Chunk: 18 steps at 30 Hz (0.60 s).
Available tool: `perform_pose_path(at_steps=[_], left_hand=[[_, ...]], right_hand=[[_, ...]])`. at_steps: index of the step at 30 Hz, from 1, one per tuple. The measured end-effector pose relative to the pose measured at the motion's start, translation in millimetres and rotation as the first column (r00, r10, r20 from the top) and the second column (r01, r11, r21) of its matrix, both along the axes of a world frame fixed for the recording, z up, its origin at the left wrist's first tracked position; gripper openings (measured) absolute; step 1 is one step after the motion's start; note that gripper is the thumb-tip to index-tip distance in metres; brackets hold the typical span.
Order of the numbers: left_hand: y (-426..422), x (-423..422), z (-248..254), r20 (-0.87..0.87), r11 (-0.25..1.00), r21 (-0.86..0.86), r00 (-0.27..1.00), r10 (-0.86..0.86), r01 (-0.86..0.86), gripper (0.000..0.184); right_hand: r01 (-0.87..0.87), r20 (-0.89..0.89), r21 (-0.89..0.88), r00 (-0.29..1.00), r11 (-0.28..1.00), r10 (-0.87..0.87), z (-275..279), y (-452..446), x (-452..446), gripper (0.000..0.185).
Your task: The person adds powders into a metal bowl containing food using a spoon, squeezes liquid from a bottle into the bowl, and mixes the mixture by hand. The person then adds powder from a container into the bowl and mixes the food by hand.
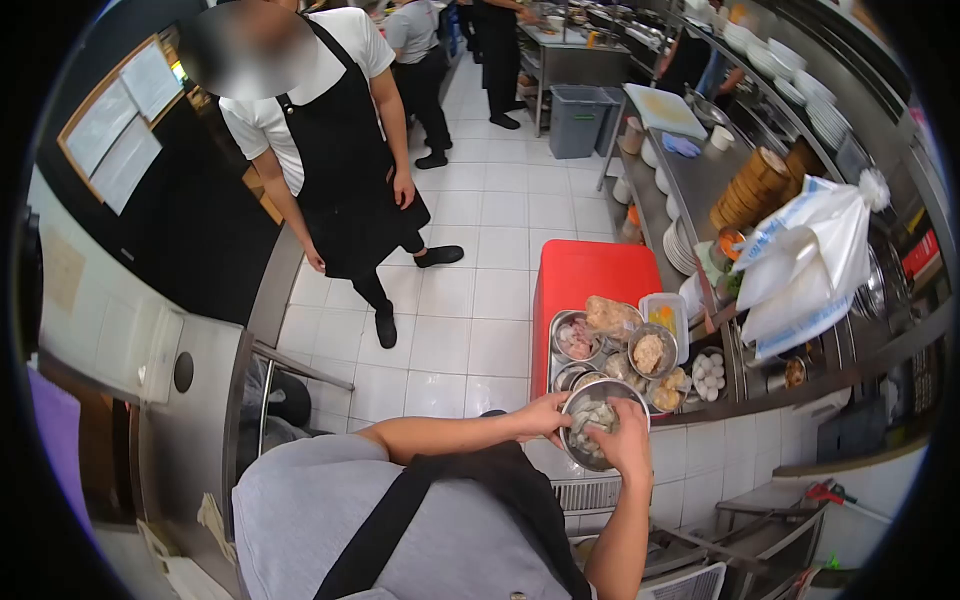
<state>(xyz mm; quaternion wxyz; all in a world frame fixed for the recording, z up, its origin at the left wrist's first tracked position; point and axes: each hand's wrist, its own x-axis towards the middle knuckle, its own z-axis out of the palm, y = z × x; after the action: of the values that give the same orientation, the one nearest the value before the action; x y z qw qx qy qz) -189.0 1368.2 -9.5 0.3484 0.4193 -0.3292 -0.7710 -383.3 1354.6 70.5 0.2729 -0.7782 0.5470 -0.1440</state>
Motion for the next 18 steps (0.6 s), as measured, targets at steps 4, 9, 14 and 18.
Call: perform_pose_path(at_steps=[4, 9, 14, 18], left_hand=[[7, 11, 16, -0.058, 0.997, -0.025, 0.996, 0.071, -0.072, 0.057], [9, 31, 26, 0.023, 0.995, -0.074, 0.998, 0.066, -0.064, 0.055], [5, 37, 25, 0.010, 0.991, 0.065, 0.993, 0.120, -0.120, 0.054], [-5, 40, 34, 0.004, 0.993, 0.038, 0.993, 0.114, -0.114, 0.043]], right_hand=[[0.106, -0.104, 0.046, 0.989, 0.993, -0.100, 4, 3, 28, 0.090], [0.098, -0.096, 0.057, 0.991, 0.994, -0.092, -19, -10, 55, 0.061], [0.056, -0.107, -0.154, 0.992, 0.986, -0.073, -16, -21, 68, 0.040], [-0.096, 0.031, -0.213, 0.994, 0.972, 0.105, 1, -26, 62, 0.043]])
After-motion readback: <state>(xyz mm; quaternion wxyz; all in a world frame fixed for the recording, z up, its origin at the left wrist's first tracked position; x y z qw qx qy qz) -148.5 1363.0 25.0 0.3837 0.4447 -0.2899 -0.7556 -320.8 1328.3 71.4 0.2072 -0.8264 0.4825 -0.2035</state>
